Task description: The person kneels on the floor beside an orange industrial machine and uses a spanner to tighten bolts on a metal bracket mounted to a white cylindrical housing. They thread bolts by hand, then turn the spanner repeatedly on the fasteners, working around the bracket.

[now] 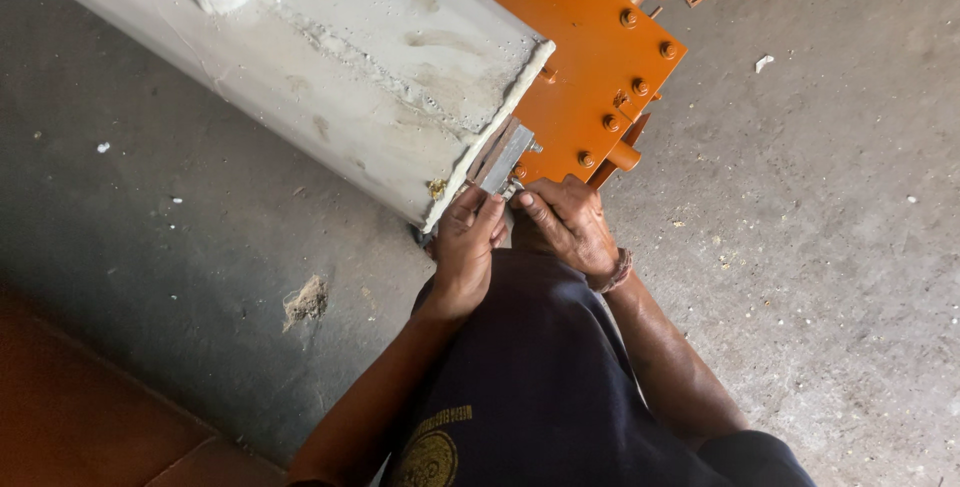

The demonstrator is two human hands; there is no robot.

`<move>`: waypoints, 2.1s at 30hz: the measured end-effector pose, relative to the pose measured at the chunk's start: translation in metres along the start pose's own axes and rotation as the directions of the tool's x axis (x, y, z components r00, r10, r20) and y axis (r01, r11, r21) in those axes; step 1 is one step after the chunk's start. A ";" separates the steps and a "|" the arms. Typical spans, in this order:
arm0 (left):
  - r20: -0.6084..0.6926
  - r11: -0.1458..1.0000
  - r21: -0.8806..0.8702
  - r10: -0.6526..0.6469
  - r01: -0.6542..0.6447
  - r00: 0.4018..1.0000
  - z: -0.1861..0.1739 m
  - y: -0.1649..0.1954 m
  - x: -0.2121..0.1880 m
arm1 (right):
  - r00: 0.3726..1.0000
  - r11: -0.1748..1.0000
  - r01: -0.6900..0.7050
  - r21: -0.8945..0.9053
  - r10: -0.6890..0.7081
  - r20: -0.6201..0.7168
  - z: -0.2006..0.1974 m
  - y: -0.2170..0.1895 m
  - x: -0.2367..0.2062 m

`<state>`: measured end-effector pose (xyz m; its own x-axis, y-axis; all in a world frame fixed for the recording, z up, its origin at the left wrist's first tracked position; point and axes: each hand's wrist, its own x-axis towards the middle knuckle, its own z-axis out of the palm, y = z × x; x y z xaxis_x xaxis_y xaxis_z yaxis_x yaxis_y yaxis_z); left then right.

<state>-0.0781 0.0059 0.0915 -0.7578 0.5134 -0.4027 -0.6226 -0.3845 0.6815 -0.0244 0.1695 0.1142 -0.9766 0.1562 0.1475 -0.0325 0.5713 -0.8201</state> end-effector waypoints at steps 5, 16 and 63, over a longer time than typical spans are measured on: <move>-0.051 0.998 0.009 0.069 -0.069 0.996 0.003 -0.002 0.003 | 0.995 0.990 0.094 -0.109 -0.090 0.040 -0.006 0.010 0.010; -0.044 0.988 -0.092 0.120 -0.124 0.992 -0.003 -0.016 0.007 | 0.939 0.860 0.344 -0.378 -0.310 0.149 -0.032 0.012 0.032; -0.090 0.985 0.059 0.164 -0.159 0.982 0.016 0.000 0.000 | 0.967 0.975 0.187 0.119 -0.204 0.153 -0.015 0.049 0.048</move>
<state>-0.0749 0.0177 0.1016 -0.8641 0.3721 -0.3389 -0.4815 -0.4151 0.7719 -0.0695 0.2169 0.0899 -0.9701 -0.0891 0.2257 -0.2399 0.4905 -0.8377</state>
